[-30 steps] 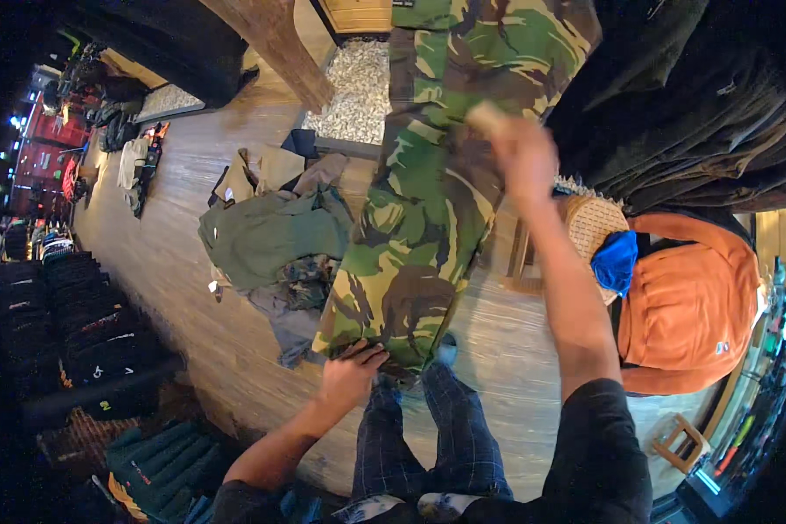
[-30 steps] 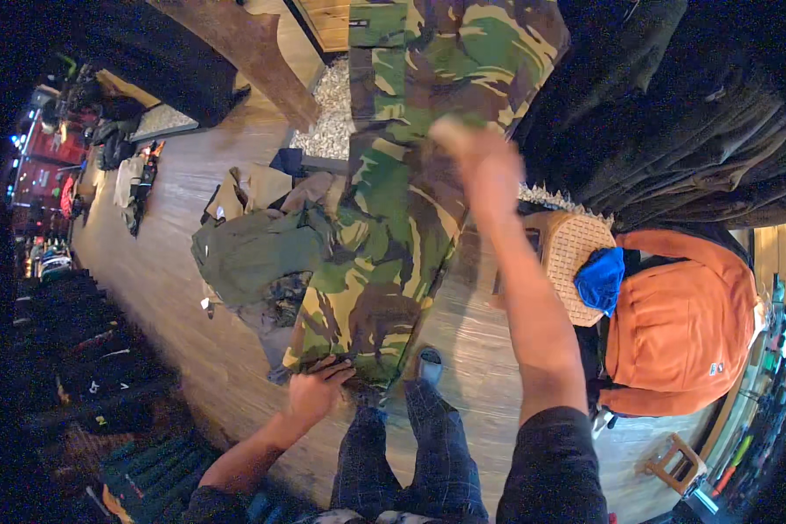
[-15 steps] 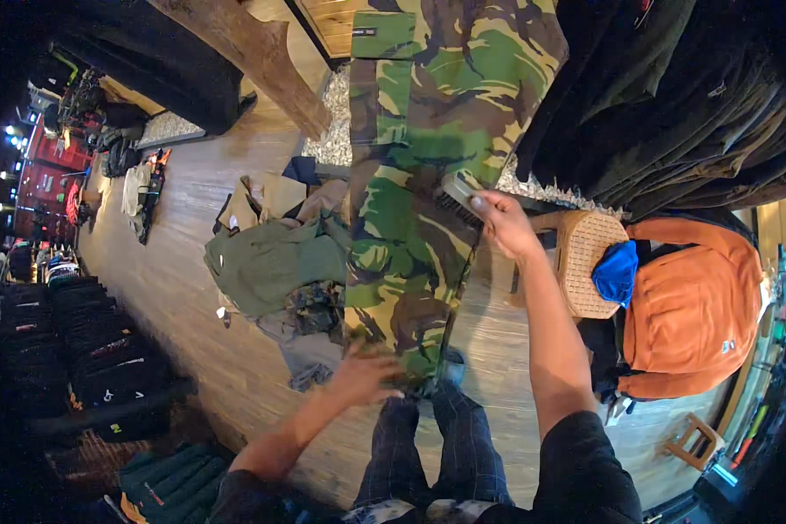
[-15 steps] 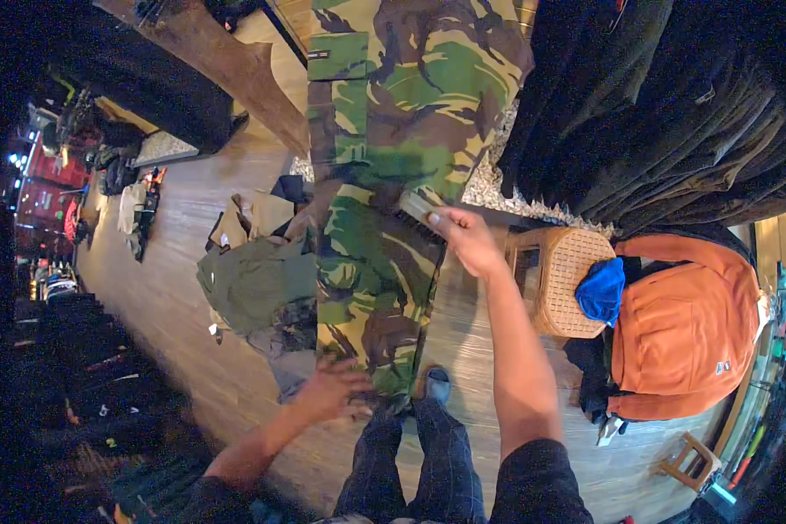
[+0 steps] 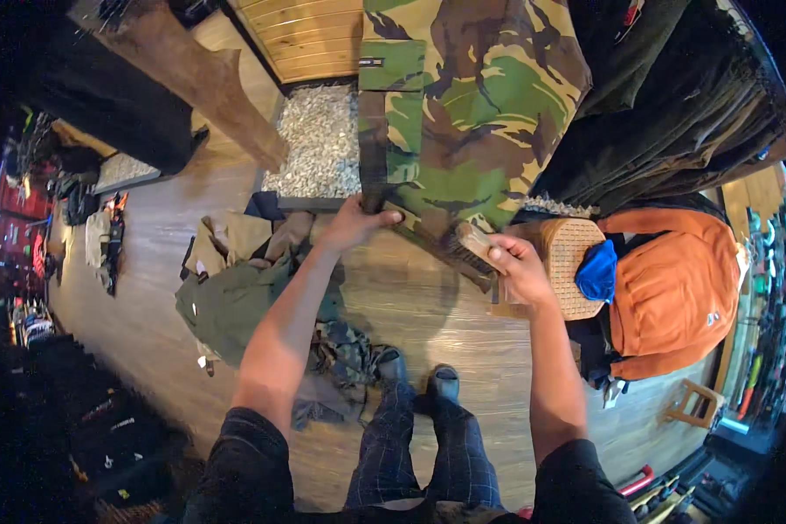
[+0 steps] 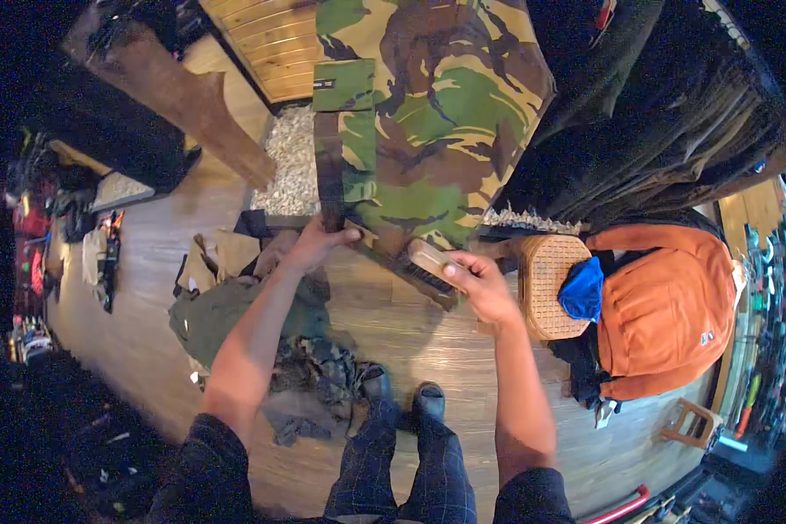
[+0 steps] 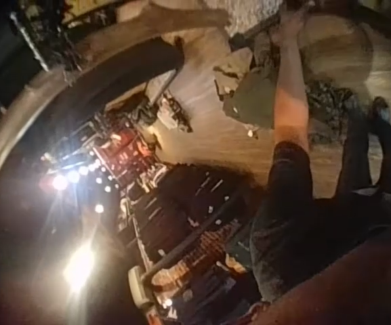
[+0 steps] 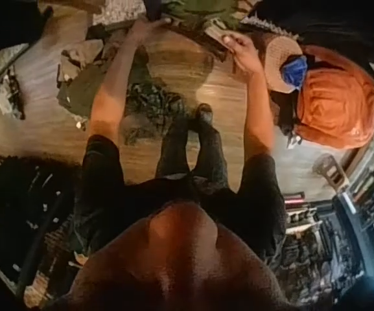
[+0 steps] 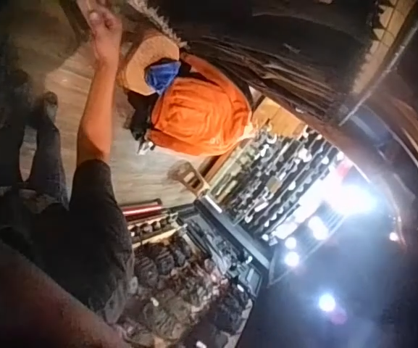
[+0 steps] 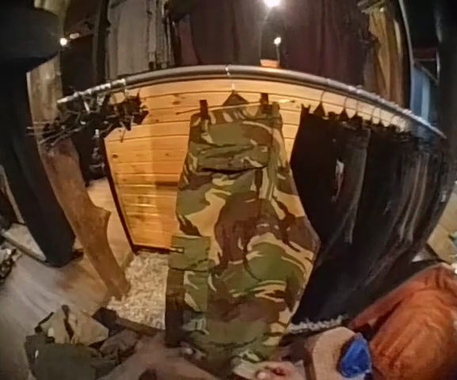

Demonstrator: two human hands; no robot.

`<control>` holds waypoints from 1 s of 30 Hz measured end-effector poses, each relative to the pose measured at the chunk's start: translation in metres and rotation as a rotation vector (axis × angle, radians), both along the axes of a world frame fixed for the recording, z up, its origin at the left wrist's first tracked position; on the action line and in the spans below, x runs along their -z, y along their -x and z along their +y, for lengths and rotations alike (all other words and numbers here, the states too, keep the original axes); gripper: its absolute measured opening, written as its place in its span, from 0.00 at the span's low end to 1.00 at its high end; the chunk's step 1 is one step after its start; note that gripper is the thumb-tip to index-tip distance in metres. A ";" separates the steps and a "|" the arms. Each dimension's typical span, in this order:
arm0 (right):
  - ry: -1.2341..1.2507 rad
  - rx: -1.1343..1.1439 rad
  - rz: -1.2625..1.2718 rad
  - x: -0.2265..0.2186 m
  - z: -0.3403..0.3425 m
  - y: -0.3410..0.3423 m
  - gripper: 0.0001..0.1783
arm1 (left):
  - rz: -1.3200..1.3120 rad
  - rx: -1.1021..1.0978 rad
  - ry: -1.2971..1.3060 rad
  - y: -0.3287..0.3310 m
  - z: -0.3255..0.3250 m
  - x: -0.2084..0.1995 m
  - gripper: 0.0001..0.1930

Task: Brushing camouflage and solid-colored pants to remove debris before hanging them on a retail display rack.

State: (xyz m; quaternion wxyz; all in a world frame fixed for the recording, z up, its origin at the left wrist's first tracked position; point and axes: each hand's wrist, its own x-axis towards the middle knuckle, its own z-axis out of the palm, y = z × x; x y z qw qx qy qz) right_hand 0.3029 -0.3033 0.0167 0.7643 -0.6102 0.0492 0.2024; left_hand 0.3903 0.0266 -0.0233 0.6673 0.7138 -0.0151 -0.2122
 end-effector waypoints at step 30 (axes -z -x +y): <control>0.786 0.884 -0.196 0.038 -0.058 -0.068 0.22 | -0.101 -0.008 -0.256 0.039 0.020 -0.055 0.14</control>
